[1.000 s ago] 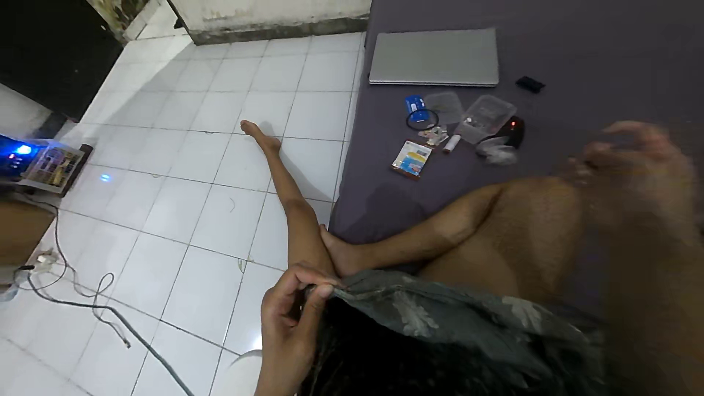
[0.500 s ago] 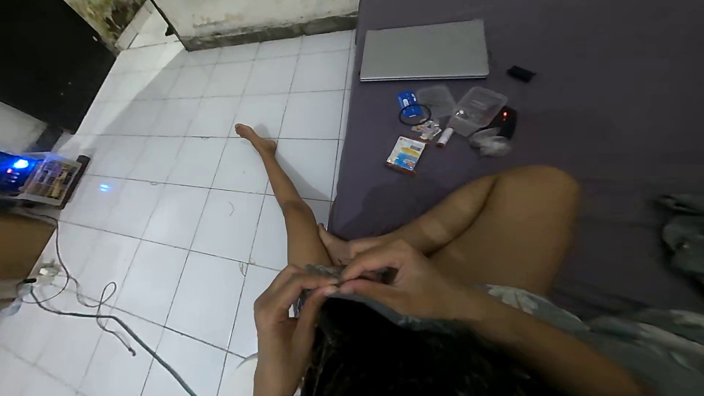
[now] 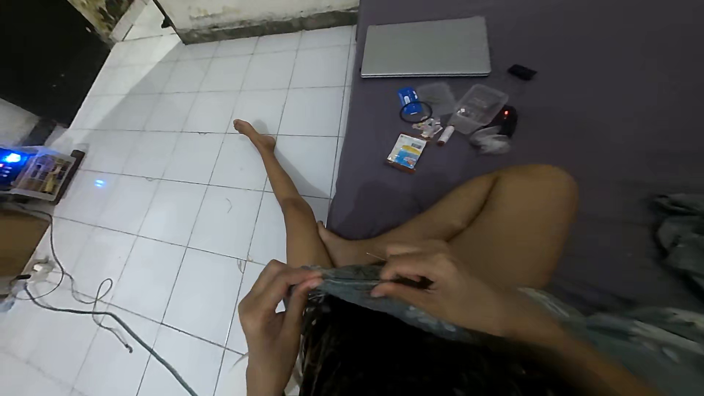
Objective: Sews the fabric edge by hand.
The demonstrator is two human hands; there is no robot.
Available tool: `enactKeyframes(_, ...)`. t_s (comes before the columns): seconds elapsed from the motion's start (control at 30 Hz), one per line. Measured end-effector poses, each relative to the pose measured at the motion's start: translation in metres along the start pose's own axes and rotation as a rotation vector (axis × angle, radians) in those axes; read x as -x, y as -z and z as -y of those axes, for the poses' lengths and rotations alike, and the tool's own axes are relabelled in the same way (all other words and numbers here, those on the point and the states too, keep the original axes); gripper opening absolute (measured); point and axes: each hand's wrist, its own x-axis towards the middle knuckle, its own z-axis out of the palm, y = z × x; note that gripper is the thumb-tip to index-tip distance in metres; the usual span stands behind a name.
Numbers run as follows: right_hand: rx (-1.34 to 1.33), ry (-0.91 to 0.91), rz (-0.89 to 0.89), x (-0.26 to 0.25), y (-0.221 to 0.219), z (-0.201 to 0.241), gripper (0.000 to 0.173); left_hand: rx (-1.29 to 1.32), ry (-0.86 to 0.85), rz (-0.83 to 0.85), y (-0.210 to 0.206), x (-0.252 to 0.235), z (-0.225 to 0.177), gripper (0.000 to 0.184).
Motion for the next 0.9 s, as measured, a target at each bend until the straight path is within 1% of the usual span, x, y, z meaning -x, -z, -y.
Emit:
enactKeyframes(0.07, 0.076, 0.067, -0.021, 0.004, 0.005, -0.002, 0.040, -0.004, -0.013, 0.007, 0.000, 0.000, 0.003, 0.017)
enactKeyframes(0.17, 0.171, 0.206, -0.085, 0.009, 0.010, 0.000, 0.039, 0.003, -0.037, 0.020, -0.003, 0.002, 0.006, 0.018)
enactKeyframes(0.27, 0.286, 0.253, -0.130, 0.016, 0.013, 0.005, 0.036, -0.035, -0.077, -0.003, -0.011, 0.004, 0.008, 0.019)
enactKeyframes(0.33, 0.299, 0.239, -0.148, 0.020, 0.013, 0.005, 0.037, -0.043, -0.090, -0.027, -0.017, 0.005, 0.008, 0.018)
enactKeyframes(0.43, 0.212, 0.167, -0.140, 0.023, 0.013, 0.001, 0.039, -0.016, -0.096, -0.019, -0.020, 0.002, 0.009, 0.017)
enactKeyframes(0.5, 0.102, 0.110, -0.097, 0.022, 0.015, -0.001, 0.040, -0.013, -0.110, 0.011, -0.019, -0.002, 0.005, 0.017)
enactKeyframes(0.57, -0.027, 0.069, -0.018, 0.020, 0.019, -0.002, 0.034, -0.018, -0.140, 0.034, -0.017, -0.006, 0.001, 0.018)
enactKeyframes(0.63, -0.155, 0.030, 0.052, 0.015, 0.022, 0.000, 0.033, -0.019, -0.164, 0.041, -0.016, -0.009, -0.002, 0.019)
enactKeyframes(0.7, -0.239, 0.007, 0.055, 0.008, 0.019, 0.001, 0.035, -0.017, -0.171, 0.053, -0.016, -0.011, -0.004, 0.018)
enactKeyframes(0.77, -0.254, -0.014, 0.006, 0.001, 0.011, 0.004, 0.035, -0.010, -0.168, 0.062, -0.014, -0.011, -0.005, 0.018)
enactKeyframes(0.83, -0.183, -0.043, -0.051, -0.006, 0.003, 0.008, 0.033, -0.014, -0.163, 0.061, -0.012, -0.011, -0.007, 0.018)
enactKeyframes(0.9, -0.123, -0.078, -0.057, -0.011, 0.000, 0.011, 0.038, -0.023, -0.163, 0.057, -0.011, -0.011, -0.007, 0.018)
